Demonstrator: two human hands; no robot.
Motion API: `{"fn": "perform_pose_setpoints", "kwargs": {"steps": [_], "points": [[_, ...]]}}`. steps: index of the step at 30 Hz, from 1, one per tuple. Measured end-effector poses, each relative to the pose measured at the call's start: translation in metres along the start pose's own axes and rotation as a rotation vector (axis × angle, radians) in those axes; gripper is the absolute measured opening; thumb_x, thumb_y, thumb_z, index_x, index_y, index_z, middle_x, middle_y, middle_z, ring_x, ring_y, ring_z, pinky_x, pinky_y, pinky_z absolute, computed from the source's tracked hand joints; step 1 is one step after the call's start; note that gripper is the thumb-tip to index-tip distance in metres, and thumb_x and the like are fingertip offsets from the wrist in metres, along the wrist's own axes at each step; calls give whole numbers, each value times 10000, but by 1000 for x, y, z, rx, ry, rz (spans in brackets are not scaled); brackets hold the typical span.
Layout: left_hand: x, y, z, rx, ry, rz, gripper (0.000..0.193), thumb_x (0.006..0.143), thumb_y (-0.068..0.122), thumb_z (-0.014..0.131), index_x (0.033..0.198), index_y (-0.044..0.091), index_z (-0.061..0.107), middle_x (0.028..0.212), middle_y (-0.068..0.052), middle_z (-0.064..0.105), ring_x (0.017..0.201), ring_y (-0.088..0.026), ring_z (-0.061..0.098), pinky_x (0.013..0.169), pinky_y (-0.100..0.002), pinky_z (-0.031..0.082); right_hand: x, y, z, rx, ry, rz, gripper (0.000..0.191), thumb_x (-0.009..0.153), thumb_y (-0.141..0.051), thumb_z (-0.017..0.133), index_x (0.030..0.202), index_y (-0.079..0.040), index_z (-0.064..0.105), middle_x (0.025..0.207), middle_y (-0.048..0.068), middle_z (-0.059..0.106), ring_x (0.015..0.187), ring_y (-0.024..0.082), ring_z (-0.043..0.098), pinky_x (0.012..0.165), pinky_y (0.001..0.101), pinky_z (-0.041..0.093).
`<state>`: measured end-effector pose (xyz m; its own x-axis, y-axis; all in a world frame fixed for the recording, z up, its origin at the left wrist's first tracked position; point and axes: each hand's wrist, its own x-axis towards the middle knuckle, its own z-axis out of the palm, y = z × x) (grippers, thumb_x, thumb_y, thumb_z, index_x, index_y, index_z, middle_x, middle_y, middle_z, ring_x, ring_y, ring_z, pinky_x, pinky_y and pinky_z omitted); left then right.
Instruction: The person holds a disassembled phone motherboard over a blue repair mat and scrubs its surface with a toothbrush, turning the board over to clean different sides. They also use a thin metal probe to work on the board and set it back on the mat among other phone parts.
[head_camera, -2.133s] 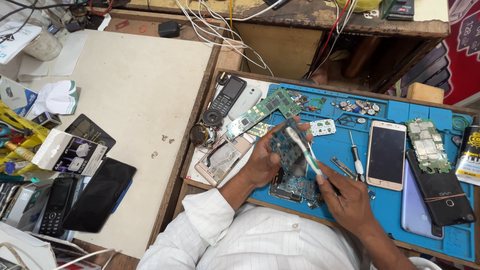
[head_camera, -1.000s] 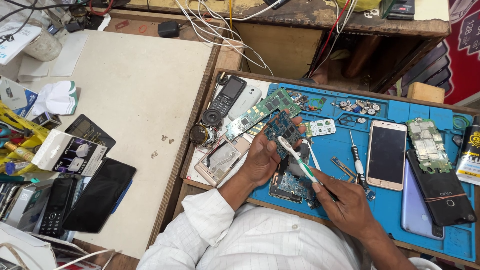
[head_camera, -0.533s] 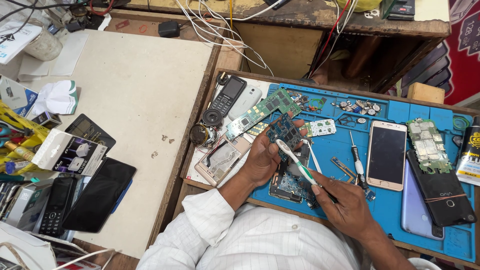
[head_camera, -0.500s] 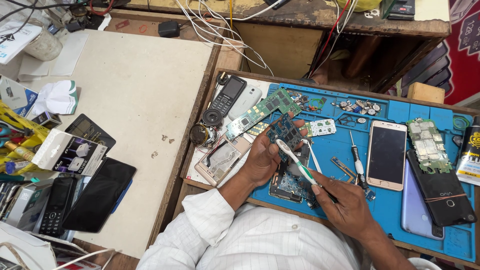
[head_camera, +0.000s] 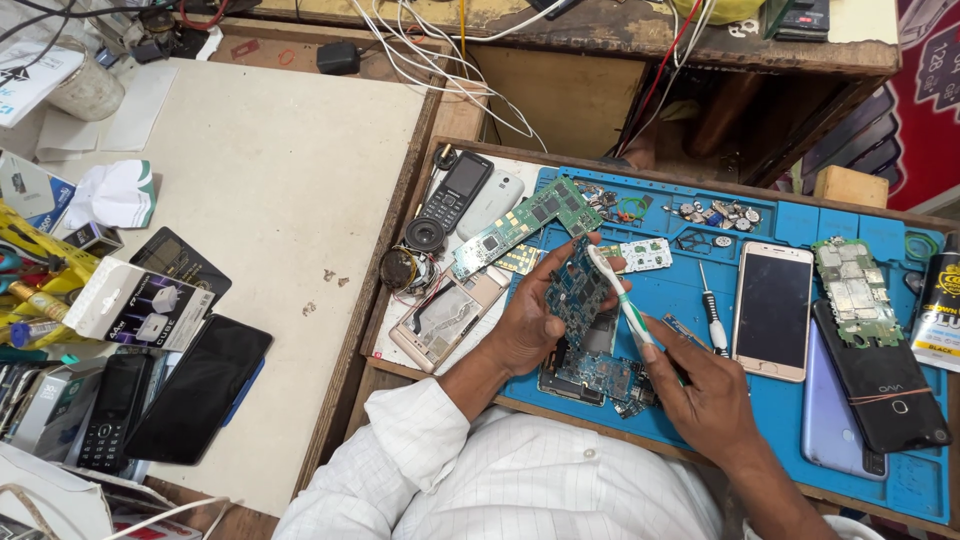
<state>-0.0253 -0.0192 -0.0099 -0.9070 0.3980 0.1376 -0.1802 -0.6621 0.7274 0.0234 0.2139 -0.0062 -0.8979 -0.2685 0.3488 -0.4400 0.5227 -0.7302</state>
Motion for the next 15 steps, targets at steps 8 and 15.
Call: {"fn": "perform_pose_setpoints", "kwargs": {"steps": [8, 15], "points": [[-1, -2, -2, -15, 67, -11, 1306, 590, 579, 953, 1627, 109, 313, 1458, -125, 569, 1321, -314, 609, 1139, -480, 524, -5, -1, 3, 55, -93, 131, 408, 926, -170, 668, 1310, -34, 676, 568, 70, 694, 414, 102, 571, 389, 297, 406], [-1, -3, -2, 11, 58, -34, 1307, 592, 567, 960, 1635, 104, 323, 1428, -129, 597, 1319, -285, 611, 1148, -474, 523, -7, -3, 5, 56, -75, 42, 394, 925, -164, 679, 1302, -45, 677, 580, 46, 683, 423, 74, 554, 391, 280, 390]]}}
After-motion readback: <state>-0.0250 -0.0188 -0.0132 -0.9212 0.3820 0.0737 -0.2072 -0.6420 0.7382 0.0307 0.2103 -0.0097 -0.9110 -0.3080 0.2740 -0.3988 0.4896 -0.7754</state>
